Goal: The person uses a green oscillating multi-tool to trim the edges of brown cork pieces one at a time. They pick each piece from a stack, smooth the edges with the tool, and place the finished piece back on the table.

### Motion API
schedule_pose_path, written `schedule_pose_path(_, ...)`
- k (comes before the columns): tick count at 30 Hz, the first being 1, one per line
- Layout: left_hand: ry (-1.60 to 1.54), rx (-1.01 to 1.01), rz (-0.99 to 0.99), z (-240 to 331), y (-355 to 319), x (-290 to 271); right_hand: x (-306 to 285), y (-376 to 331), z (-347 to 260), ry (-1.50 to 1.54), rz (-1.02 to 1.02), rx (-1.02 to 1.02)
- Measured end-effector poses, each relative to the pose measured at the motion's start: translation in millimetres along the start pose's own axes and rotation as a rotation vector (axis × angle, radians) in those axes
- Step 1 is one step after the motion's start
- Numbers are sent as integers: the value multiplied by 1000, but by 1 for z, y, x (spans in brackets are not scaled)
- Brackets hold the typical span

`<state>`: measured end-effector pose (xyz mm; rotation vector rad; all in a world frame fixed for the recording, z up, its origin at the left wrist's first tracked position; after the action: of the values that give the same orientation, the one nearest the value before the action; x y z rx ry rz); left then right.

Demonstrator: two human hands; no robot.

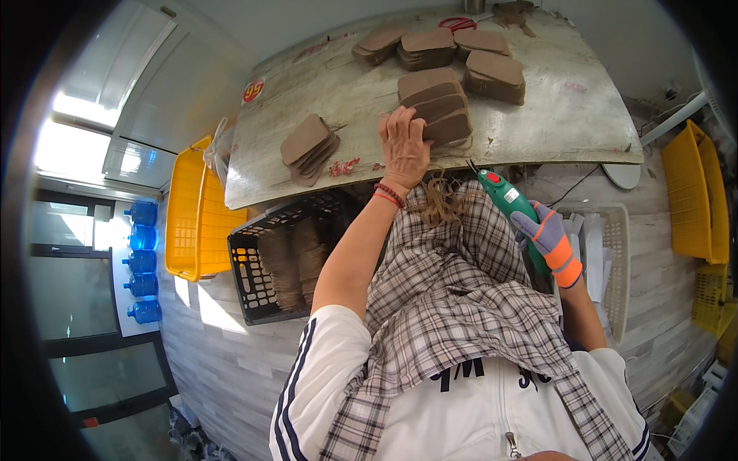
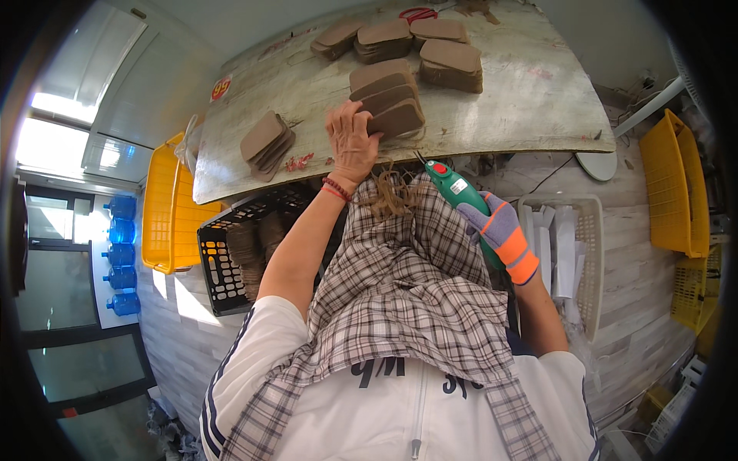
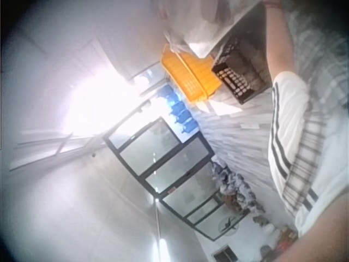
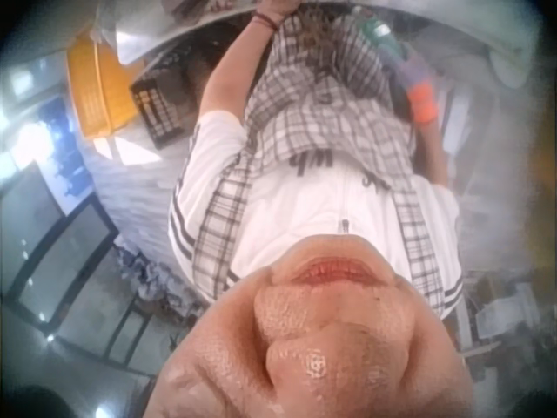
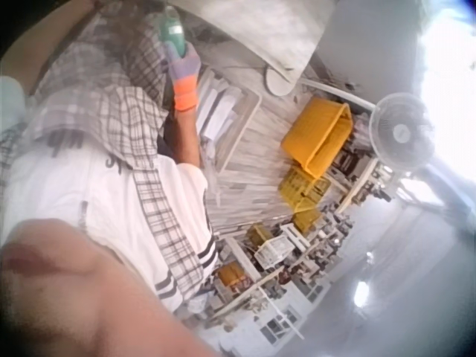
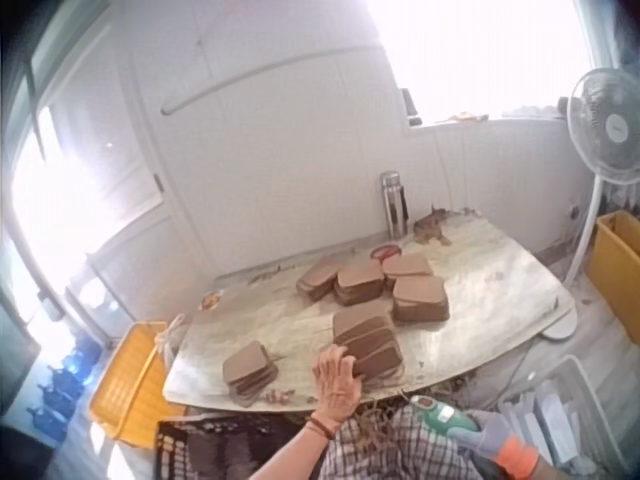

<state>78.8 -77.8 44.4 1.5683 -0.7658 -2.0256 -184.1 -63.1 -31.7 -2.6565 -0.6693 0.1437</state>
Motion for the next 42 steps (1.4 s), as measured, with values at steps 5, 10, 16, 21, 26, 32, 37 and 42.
schedule_pose_path(5, -556, -496, 78, -12, -25, -6, -1, 0, -9, 0, 14, -33)
schedule_pose_path(10, -1658, -1027, 439, -3, -44, 24, 1, -1, -20, 46, 50, -61)
schedule_pose_path(16, -1925, -980, 411, 22, -31, 30, 7, -3, -34, 73, 85, -92)
schedule_pose_path(21, -1933, -1008, 419, 24, -31, 33, 8, -5, -34, 136, 70, -66)
schedule_pose_path(26, -1937, -1008, 388, 29, -32, 37, 8, -7, -40, 108, 68, -79)
schedule_pose_path(32, -1937, -995, 299, 37, -38, 45, 6, -3, -42, 138, 41, -111)
schedule_pose_path(37, -1919, -1054, 246, 47, -51, 51, 2, -2, -49, 147, 74, -123)
schedule_pose_path(42, -1902, -1077, 150, 53, -67, 59, -6, 4, -45, 175, 91, -103)
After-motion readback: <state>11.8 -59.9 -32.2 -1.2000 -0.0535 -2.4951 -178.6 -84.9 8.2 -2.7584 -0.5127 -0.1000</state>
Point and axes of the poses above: each hand's wrist, its own y-axis towards the middle knuckle, its own x-axis out of the palm, z = x × y, the point moved 9 cm from there along y, towards the middle knuckle, and after that the axes turned 2 degrees about z, right-handed, at the moved point
